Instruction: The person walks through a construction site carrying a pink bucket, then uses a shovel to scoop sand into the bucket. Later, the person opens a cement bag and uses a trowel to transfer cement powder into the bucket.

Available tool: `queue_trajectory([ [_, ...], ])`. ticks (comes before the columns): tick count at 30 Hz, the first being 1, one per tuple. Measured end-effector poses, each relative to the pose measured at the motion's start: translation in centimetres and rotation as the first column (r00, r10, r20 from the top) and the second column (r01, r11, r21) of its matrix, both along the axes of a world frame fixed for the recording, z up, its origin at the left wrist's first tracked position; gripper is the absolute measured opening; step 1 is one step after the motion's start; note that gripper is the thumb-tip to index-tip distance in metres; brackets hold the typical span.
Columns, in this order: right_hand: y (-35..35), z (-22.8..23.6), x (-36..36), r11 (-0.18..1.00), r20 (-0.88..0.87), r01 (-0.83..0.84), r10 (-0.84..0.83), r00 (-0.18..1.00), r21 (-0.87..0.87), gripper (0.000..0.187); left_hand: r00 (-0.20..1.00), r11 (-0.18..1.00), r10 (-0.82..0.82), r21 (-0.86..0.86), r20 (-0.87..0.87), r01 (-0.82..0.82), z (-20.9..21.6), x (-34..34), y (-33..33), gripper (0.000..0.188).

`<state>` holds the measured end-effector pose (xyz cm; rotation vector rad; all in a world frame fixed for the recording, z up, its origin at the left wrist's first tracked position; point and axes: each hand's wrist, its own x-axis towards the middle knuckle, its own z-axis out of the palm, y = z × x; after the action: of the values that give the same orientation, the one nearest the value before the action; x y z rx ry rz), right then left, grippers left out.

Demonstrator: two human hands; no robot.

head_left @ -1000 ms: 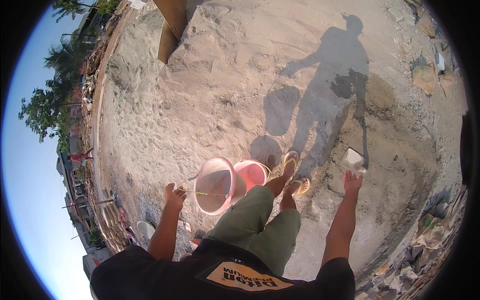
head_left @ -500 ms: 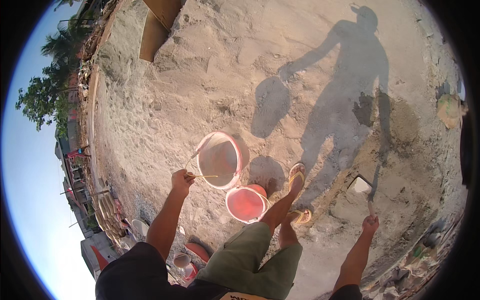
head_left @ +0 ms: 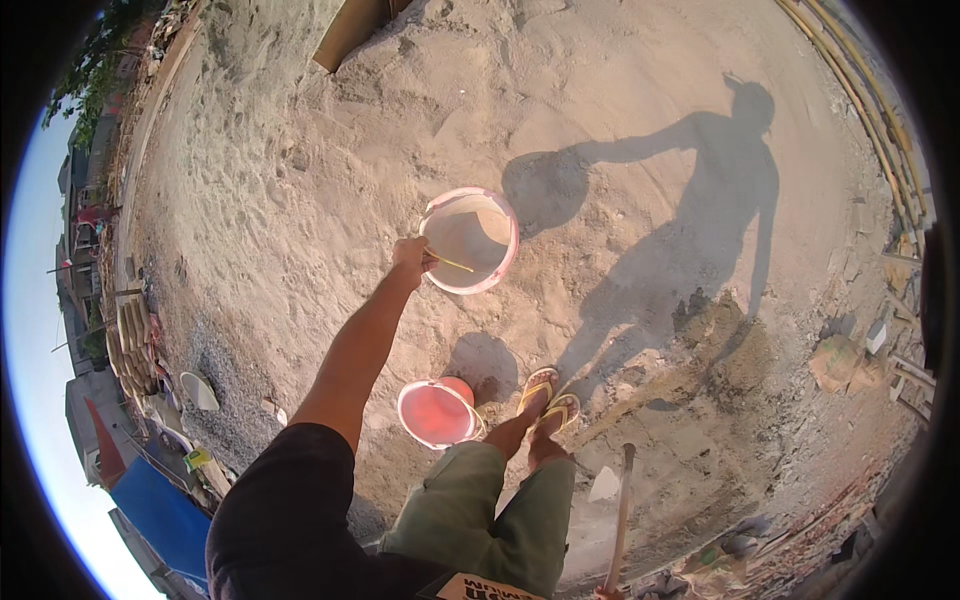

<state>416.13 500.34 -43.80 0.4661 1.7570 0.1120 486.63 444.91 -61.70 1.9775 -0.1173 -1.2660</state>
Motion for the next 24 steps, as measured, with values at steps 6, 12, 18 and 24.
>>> queue_trajectory([
  [6,-14.9,1.4,4.4,0.973,0.272,-0.078,0.017,0.962,0.218,0.018,0.999,0.999,-0.043,0.024,-0.031,0.043,-1.8,-1.9,-4.7,0.011],
  [12,-25.9,2.7,6.8,0.899,0.464,-0.185,-0.023,0.886,0.396,0.02,0.99,0.996,0.042,0.082,-0.134,-0.031,-5.4,-2.3,-9.4,0.008],
  [18,-47.9,-1.8,7.6,0.906,0.475,-0.364,0.229,0.85,0.215,0.023,0.977,0.971,0.026,0.239,-0.213,0.026,-10.5,0.1,-12.7,0.009],
  [24,-63.7,4.6,12.4,0.874,0.056,-0.447,0.464,0.884,-0.193,0.014,0.95,0.976,-0.033,0.194,-0.311,0.097,-11.2,1.3,-14.8,0.014],
])
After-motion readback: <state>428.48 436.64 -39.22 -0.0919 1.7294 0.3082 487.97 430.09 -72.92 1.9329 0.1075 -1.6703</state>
